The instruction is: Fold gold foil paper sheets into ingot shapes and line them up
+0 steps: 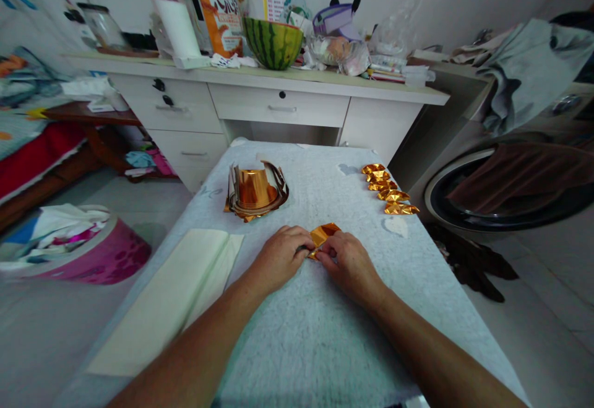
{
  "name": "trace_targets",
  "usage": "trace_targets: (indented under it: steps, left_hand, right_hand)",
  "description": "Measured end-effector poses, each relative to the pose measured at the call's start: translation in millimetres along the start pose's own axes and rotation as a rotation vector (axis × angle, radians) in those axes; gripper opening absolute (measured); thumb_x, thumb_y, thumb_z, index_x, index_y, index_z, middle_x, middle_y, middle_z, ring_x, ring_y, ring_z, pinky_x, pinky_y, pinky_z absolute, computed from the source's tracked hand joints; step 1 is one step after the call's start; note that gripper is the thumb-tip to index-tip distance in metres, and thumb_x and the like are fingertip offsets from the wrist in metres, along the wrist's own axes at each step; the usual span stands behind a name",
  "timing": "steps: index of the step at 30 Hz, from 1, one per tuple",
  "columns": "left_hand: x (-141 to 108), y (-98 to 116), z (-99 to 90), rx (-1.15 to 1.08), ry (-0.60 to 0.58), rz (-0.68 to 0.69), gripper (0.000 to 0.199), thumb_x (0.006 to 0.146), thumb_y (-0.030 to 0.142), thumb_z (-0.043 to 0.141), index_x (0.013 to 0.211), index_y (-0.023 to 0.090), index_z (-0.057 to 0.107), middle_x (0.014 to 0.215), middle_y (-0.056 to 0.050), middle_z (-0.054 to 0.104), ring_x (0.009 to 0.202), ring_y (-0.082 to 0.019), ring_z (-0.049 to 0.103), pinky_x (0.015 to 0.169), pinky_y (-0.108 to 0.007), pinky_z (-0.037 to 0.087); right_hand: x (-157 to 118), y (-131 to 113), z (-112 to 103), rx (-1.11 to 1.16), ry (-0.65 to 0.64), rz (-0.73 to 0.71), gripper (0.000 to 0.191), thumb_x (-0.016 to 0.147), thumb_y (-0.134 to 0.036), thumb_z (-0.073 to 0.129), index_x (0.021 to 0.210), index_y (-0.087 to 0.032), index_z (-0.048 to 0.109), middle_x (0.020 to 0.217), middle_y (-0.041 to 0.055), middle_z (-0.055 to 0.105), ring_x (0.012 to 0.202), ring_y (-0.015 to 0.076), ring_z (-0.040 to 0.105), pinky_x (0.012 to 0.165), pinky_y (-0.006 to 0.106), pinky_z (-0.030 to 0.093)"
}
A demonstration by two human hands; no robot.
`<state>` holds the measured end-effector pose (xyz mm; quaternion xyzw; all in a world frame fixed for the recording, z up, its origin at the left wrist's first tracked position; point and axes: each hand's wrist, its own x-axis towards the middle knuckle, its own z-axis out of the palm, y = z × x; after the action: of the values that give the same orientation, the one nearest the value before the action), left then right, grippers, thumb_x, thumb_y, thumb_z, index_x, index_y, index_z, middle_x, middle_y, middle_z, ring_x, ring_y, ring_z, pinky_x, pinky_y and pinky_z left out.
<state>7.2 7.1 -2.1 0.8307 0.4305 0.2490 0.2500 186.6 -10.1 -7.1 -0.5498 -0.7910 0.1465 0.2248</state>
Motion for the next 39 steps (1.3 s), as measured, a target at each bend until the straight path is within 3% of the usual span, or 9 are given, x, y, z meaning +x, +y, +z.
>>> trace_targets:
  steps: [13, 39]
  left_hand:
    - [-1.4, 0.4, 2.1, -0.005, 0.012, 0.002, 0.011, 0.081, 0.013, 0.062, 0.088, 0.019, 0.068, 0.096, -0.001, 0.067, 0.094, -0.017, 0.057, 0.088, -0.032, 0.043]
    - [-2.2, 3.2, 1.3, -0.003, 0.009, -0.007, 0.012, 0.080, 0.010, 0.061, 0.087, 0.020, 0.065, 0.098, -0.002, 0.066, 0.096, -0.019, 0.056, 0.088, -0.034, 0.044]
  right_hand:
    - [2.2, -0.3, 2.6, -0.028, -0.007, 0.020, 0.011, 0.079, -0.017, 0.064, 0.068, -0.017, 0.061, 0.073, 0.0027, 0.061, 0.074, 0.0164, 0.053, 0.071, 0.028, 0.038]
    - [4.1, -2.9, 3.5, -0.131, -0.022, 0.037, 0.011, 0.081, -0.018, 0.058, 0.070, -0.018, 0.060, 0.074, 0.0032, 0.062, 0.074, 0.0175, 0.054, 0.072, 0.029, 0.037]
